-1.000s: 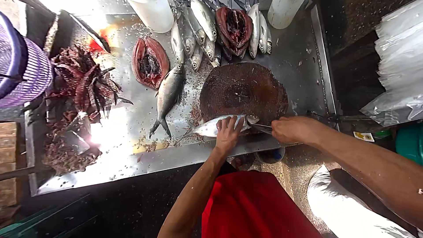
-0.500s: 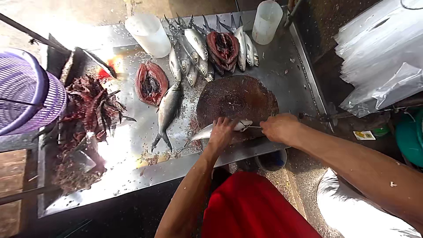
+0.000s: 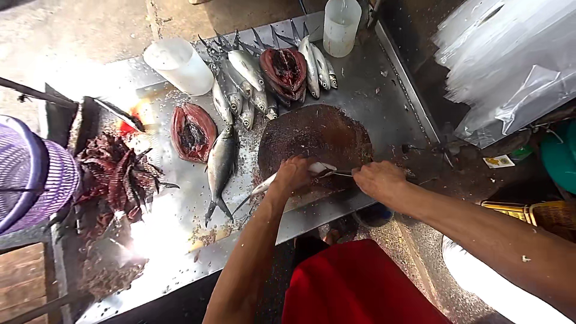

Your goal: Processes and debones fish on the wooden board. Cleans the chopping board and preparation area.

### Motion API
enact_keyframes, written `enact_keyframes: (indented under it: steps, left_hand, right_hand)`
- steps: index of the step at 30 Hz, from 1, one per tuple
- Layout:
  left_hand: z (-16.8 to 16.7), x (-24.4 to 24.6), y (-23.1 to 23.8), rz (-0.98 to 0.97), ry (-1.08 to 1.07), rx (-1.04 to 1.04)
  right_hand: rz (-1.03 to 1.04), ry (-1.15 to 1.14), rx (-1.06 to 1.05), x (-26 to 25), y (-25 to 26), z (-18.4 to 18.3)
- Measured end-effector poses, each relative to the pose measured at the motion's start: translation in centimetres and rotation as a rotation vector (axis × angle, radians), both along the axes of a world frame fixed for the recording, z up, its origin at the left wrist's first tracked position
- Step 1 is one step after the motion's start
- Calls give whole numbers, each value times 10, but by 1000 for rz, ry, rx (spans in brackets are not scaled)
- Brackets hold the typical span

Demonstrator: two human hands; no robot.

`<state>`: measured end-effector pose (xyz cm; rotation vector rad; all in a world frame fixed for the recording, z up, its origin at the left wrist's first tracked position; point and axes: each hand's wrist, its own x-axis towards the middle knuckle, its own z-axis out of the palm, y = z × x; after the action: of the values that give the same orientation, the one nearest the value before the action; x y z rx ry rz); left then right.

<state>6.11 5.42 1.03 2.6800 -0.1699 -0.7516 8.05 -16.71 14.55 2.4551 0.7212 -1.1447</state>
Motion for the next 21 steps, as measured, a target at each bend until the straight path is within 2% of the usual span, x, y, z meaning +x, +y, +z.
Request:
enact_keyframes:
  steps: [4,8,11,21]
  left_hand:
    - [-7,12,10,-15,14,-71]
    - [-26,32,27,-114,46,-212]
    - [-22,45,30,-126,122,-265]
    - [-28,59,40,-100,149,-364]
  right_hand:
    - [-105,-1,58,-16,-3,-14]
    - [-225,-10,104,-33,-10,-36]
    - [-303,-7,117,-43,-15,-44]
    - [-378,-7,134,-45,-12,-46]
